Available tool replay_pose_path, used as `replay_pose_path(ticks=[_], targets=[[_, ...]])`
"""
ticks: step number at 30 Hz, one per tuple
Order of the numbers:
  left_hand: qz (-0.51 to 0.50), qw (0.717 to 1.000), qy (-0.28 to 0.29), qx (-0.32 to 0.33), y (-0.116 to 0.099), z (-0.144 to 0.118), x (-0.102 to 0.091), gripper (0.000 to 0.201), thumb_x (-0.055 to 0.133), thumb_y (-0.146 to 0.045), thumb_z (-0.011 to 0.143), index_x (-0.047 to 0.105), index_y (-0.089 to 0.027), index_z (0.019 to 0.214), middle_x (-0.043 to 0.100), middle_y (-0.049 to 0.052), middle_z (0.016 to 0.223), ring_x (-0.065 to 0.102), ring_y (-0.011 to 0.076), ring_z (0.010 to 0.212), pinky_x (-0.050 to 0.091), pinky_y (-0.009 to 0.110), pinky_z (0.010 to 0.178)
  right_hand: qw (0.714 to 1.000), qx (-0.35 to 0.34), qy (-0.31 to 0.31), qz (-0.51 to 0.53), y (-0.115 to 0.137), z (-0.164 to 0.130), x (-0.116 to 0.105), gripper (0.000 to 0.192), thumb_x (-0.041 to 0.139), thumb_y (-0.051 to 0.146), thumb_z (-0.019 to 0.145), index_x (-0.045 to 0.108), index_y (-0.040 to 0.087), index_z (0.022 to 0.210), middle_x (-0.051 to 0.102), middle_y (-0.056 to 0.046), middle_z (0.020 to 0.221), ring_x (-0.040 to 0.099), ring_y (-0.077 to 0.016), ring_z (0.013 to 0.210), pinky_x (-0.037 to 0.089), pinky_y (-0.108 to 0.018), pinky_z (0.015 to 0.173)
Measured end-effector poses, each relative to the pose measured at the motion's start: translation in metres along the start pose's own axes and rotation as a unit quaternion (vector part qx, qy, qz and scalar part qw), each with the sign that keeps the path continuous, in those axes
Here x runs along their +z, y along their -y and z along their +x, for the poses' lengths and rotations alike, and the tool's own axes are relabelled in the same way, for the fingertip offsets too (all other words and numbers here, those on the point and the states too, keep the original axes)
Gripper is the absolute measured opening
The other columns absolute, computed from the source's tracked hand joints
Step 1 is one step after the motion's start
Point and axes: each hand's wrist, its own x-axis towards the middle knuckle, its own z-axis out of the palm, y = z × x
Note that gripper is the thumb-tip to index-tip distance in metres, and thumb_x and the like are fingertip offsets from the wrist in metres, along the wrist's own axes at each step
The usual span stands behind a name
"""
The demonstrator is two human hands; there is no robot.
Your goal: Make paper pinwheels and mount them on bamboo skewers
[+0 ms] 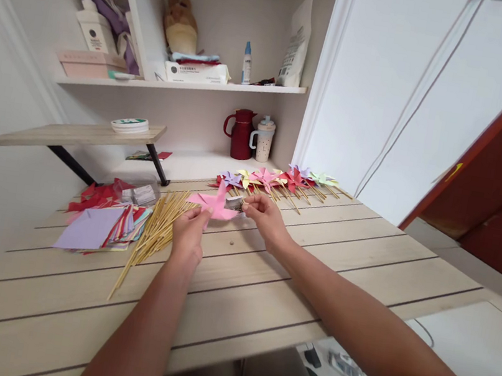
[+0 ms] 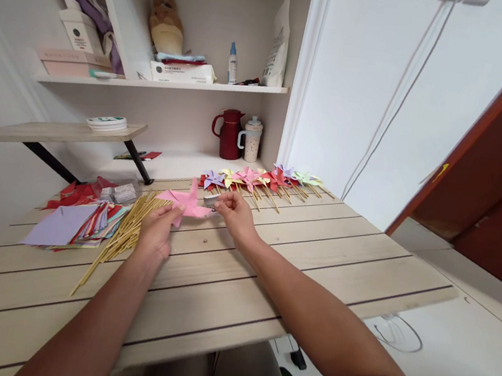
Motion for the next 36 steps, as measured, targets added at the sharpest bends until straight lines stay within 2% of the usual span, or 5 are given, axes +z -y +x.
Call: replay_pose_path(ticks=[3,9,19,27,36], targets=[[-0.021,0.999,-0.048,0.003,-0.001,0.012,-0.008,0.027,0.085,-0.023,0.052,0.070,-0.014,0.073,0.067,-0.002,0.068,0.056,0.0097,0.062,0.041,0.023,0.062,0.983,0.080,0.141,-0.085,-0.006,0.004,-0.011,0.018,0.077,0.030,0.064,0.066,0.019,0.072,0.064,0.001,0.067,0.054,-0.0137,0.065,0.042,-0.028,0.064],[-0.032,0.998,-0.044,0.010,0.003,0.017,-0.010,0.028,0.087,-0.025,0.052,0.068,-0.015,0.072,0.067,-0.002,0.068,0.058,0.0102,0.062,0.044,0.024,0.064,0.952,0.116,0.240,-0.151,-0.015,0.003,-0.014,0.022,0.083,0.024,0.054,0.076,0.018,0.073,0.068,0.001,0.066,0.054,-0.0139,0.062,0.040,-0.028,0.060],[-0.054,0.998,-0.032,0.002,0.005,0.013,-0.007,0.029,0.088,-0.024,0.052,0.068,-0.015,0.071,0.066,-0.002,0.069,0.055,0.0091,0.063,0.041,0.023,0.063,0.918,0.077,0.256,-0.293,-0.022,0.001,-0.006,0.008,0.068,0.018,0.072,0.076,0.016,0.074,0.071,-0.002,0.071,0.057,-0.0129,0.065,0.042,-0.025,0.064],[-0.072,0.997,-0.027,-0.012,0.004,0.012,-0.007,0.026,0.087,-0.020,0.053,0.069,-0.014,0.071,0.065,-0.002,0.068,0.054,0.0085,0.063,0.040,0.021,0.061,0.864,0.124,0.359,-0.332,-0.006,0.006,-0.018,0.002,0.074,0.017,0.065,0.074,0.016,0.066,0.064,0.002,0.059,0.050,-0.0111,0.059,0.037,-0.023,0.059],[-0.074,0.997,-0.023,-0.015,0.004,0.013,-0.008,0.031,0.090,-0.021,0.051,0.067,-0.014,0.071,0.065,-0.003,0.068,0.055,0.0079,0.062,0.038,0.020,0.059,0.874,0.117,0.342,-0.325,-0.009,0.007,-0.018,0.013,0.079,0.024,0.064,0.073,0.017,0.073,0.062,0.003,0.064,0.050,-0.0107,0.062,0.036,-0.023,0.058]])
